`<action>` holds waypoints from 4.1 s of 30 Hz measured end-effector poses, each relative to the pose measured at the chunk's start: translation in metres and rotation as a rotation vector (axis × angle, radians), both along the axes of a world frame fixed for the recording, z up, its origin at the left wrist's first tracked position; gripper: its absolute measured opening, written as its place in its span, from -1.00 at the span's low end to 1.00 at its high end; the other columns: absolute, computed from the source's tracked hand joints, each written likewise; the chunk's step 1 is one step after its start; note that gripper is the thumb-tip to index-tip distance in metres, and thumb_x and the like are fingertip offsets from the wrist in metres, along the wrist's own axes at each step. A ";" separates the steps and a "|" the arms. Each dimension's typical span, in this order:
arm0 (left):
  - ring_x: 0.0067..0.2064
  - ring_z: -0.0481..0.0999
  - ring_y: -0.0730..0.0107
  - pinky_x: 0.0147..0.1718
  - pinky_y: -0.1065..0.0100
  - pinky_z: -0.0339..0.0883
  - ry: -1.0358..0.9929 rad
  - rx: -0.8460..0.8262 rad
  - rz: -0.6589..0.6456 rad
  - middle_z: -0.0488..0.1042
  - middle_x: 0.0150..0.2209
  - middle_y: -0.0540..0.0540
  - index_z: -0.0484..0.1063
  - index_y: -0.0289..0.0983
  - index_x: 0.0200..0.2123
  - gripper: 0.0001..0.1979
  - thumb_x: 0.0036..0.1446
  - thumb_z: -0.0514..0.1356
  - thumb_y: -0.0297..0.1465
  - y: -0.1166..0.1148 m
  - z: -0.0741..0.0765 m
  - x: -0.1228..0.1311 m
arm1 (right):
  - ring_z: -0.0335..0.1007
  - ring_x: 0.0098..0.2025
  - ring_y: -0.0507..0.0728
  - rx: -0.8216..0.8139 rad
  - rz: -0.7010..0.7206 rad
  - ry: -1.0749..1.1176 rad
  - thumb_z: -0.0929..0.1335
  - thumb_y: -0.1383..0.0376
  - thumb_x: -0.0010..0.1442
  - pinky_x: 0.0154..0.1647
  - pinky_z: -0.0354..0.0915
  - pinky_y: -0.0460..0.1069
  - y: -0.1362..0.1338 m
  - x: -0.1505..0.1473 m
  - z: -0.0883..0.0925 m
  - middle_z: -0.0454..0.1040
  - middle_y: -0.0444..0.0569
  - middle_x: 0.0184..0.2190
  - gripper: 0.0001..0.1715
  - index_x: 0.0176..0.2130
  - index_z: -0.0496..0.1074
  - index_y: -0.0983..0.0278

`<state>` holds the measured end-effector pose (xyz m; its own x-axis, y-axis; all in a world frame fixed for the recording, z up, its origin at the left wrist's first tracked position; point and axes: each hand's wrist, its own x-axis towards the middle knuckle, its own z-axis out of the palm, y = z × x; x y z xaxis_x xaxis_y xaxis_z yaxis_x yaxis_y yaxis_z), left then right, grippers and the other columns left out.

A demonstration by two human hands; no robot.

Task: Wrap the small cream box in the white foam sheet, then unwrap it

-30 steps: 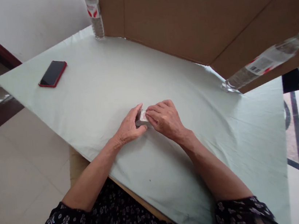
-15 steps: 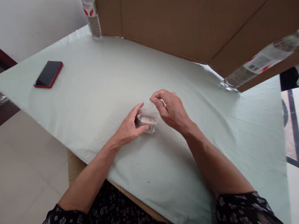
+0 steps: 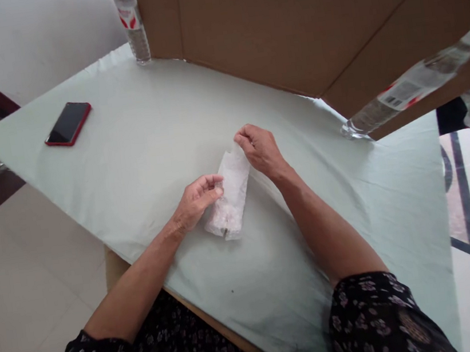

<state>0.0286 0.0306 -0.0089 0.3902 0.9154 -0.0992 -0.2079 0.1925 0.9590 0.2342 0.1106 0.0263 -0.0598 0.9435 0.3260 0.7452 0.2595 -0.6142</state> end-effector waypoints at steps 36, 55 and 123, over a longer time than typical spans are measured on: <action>-0.48 0.26 0.49 -0.44 0.40 0.20 0.682 0.400 0.299 0.32 -0.55 0.07 0.35 -0.25 -0.55 -0.88 -0.02 0.20 -0.39 0.003 0.008 -0.004 | 0.57 -0.10 0.27 -0.548 0.185 1.042 0.50 -0.01 -0.03 -0.03 0.42 0.12 -0.064 0.011 -0.016 0.64 0.06 -0.21 -0.59 -0.32 0.51 0.24; 0.01 0.52 0.15 0.08 0.12 0.37 0.631 0.848 0.334 0.56 -0.09 -0.15 0.49 -0.23 -0.10 -0.76 0.13 0.19 -0.43 -0.007 0.032 -0.013 | 0.46 0.09 0.25 -0.266 0.243 0.293 0.46 0.01 0.10 0.08 0.40 0.20 -0.078 0.024 0.015 0.51 0.08 0.10 -0.42 0.06 0.46 0.17; 0.24 0.40 0.02 0.26 -0.04 0.17 1.097 0.950 -0.030 0.51 0.12 -0.25 0.45 -0.26 0.08 -0.62 0.31 0.15 -0.19 -0.021 0.014 -0.055 | -0.03 0.46 0.42 -0.158 0.366 -0.389 0.24 -0.33 0.19 0.40 0.05 0.38 -0.121 0.023 -0.048 0.09 0.27 0.43 0.11 0.40 0.08 0.32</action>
<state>-0.0261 0.0100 0.0049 0.5379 0.7974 0.2734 0.6929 -0.6029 0.3955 0.2569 -0.0099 -0.0216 -0.4810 0.8739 0.0707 0.8032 0.4716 -0.3640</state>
